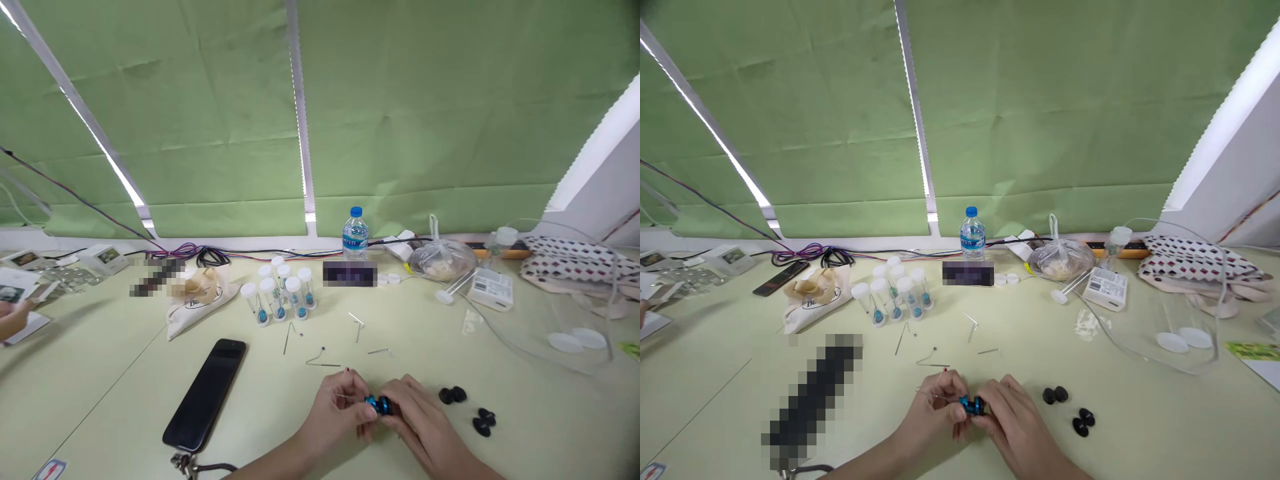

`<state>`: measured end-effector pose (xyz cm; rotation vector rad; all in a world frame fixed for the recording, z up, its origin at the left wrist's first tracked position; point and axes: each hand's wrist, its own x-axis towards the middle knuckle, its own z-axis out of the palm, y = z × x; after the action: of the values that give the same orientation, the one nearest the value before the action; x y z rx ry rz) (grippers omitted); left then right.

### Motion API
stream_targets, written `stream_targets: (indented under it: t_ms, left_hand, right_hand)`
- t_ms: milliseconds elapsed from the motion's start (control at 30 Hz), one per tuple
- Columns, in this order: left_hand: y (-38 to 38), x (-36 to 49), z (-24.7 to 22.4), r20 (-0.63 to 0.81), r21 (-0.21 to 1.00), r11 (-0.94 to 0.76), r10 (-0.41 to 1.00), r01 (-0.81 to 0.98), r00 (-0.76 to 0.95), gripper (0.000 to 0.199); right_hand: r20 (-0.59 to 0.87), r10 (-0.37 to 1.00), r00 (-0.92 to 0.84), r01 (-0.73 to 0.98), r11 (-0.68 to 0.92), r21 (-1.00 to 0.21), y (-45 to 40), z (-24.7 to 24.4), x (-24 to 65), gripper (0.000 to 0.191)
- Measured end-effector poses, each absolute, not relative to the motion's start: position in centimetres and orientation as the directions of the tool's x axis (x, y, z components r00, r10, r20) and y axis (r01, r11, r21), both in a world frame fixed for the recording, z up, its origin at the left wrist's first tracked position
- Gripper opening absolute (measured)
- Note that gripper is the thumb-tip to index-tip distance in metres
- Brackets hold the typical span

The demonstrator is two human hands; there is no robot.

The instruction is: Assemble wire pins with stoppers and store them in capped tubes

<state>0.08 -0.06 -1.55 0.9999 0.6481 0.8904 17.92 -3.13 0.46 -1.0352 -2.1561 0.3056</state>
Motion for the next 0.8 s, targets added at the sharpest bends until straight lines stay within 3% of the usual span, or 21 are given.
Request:
stream_targets:
  t_ms: [167, 267, 333, 467, 600, 700, 800]
  left_hand:
    - [-0.5, -0.7, -1.0, 0.016, 0.999, -0.03, 0.858, 0.018, 0.514, 0.054]
    - [-0.6, -1.0, -0.5, 0.13, 0.962, -0.235, 0.839, 0.137, 0.528, 0.055]
    - [-0.6, -1.0, -0.4, 0.166, 0.948, -0.285, 0.825, 0.144, 0.54, 0.053]
    - [-0.4, -1.0, -0.7, 0.175, 0.949, -0.29, 0.811, 0.124, 0.559, 0.048]
    - [-0.2, -0.8, -0.6, 0.153, 0.974, -0.217, 0.835, 0.06, 0.529, 0.044]
    - [-0.4, -0.7, -0.8, 0.114, 0.993, -0.107, 0.87, -0.042, 0.479, 0.036]
    - [-0.6, -0.7, -0.8, 0.117, 0.993, -0.095, 0.893, -0.074, 0.434, 0.03]
  right_hand:
    - [0.46, 0.742, -0.488, 0.578, 0.67, -0.466, -3.6, 0.3, 17.8, 0.02]
    - [0.395, 0.798, -0.456, 0.574, 0.602, -0.554, -4.0, -0.2, 17.5, 0.026]
    - [0.33, 0.848, -0.416, 0.568, 0.525, -0.634, -4.3, -0.4, 17.3, 0.029]
    - [0.229, 0.908, -0.35, 0.536, 0.395, -0.746, -4.5, -0.3, 16.8, 0.035]
    - [0.212, 0.912, -0.351, 0.501, 0.374, -0.781, -4.2, 0.2, 16.7, 0.033]
    - [0.273, 0.886, -0.376, 0.552, 0.451, -0.701, -3.9, 0.4, 16.9, 0.023]
    - [0.383, 0.793, -0.475, 0.604, 0.61, -0.513, -3.4, 0.6, 17.7, 0.017]
